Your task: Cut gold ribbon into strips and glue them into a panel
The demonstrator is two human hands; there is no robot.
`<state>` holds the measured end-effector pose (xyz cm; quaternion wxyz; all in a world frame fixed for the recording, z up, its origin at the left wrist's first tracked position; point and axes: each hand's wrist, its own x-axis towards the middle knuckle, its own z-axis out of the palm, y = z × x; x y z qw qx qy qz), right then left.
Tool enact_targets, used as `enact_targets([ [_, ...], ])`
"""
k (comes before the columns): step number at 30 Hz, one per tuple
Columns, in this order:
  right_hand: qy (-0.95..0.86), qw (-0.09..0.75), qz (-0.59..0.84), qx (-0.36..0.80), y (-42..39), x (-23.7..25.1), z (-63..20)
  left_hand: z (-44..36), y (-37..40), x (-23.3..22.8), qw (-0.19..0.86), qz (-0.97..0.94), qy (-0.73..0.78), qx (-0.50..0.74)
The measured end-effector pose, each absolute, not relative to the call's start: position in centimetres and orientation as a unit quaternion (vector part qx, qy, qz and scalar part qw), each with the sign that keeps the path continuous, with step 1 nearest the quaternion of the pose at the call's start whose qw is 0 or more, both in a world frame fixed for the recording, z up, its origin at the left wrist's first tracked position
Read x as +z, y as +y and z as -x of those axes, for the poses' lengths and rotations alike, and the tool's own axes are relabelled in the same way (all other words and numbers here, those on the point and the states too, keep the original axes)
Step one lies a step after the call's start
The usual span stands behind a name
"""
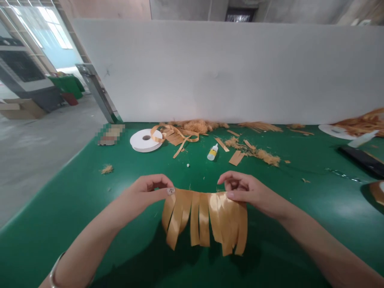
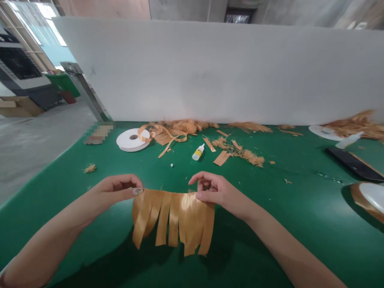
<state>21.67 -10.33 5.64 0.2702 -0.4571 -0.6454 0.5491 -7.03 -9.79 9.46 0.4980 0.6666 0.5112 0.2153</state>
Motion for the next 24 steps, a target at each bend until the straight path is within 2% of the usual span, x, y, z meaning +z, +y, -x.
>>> enact_targets([
  [6,-0.709,0.148,0.519,0.455,-8.9,2.9,-22.2,7.7,-7.7,4.0,0.419,-0.698,0.568,0.122],
  [11,-0.724,0.148,0.549,0.390,-8.8,2.0,-23.1,8.1,-8.2,4.0,0.248,-0.759,0.595,0.091],
  [15,-0.763,0.147,0.555,0.298,-9.3,2.3,-23.0,6.8,-9.8,5.1,0.123,-0.848,0.513,0.051],
  [20,-0.856,0.123,0.480,0.145,-10.7,1.3,-20.8,4.5,-11.5,3.1,0.102,-0.916,0.389,0.016],
  [24,-0.914,0.061,0.390,0.099,-11.6,-0.3,-19.6,4.0,-11.9,0.4,0.102,-0.939,0.329,0.021],
])
